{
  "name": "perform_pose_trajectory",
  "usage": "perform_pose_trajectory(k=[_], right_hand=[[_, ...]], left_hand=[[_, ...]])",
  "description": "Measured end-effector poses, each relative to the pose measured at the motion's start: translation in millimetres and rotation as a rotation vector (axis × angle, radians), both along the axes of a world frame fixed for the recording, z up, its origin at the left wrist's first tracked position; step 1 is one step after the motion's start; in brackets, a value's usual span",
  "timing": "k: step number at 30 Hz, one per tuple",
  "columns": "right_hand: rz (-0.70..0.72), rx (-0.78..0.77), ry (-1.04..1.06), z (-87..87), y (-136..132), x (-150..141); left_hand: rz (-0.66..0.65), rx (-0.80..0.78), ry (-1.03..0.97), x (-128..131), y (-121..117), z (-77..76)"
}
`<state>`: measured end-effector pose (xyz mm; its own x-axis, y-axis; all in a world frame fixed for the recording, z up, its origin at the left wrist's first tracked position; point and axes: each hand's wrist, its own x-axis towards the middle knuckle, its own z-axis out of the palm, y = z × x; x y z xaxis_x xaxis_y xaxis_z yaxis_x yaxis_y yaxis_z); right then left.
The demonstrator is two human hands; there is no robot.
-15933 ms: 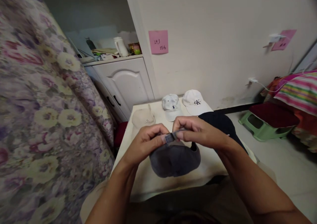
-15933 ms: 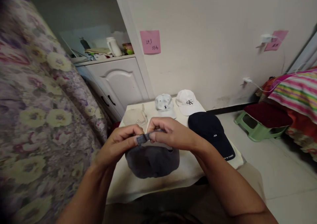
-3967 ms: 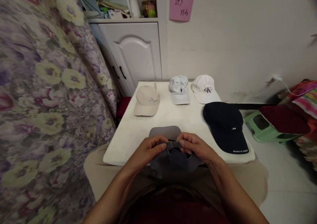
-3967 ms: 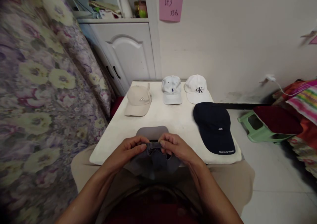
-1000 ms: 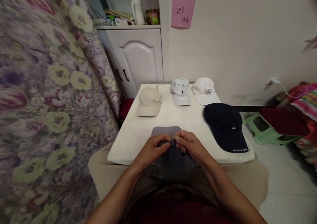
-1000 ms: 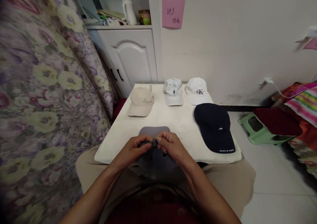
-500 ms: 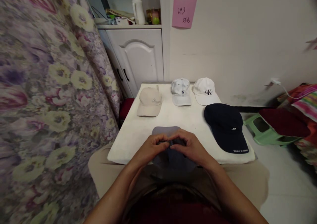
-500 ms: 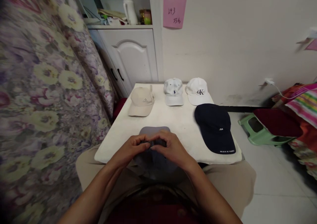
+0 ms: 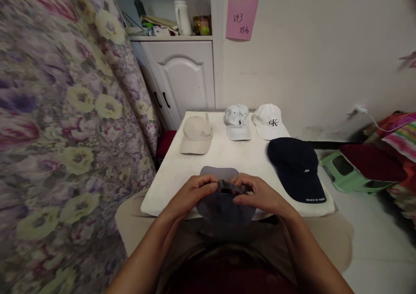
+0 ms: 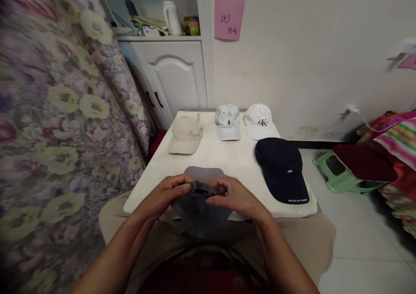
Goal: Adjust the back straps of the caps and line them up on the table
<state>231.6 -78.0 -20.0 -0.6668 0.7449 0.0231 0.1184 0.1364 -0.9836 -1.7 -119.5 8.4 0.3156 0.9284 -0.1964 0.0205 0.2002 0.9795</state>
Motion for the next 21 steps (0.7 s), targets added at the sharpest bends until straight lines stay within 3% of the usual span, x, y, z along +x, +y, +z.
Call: perform_pose_trajectory(k=[5,11,21], right_hand=[[0.162,-0.200,0.130,5.1,0,14],[0.282,-0.374,0.439,17.7,-1,11],[0.270,-0.583,0.660,27.8,8,-4]], left_hand=[[-0.024,0.034,-0.043,-6,1,14.7],[-0.136,-0.002,-0.112,-10,3,30.9],[-0.331,-0.141,-0.490,-6,18,23.7]])
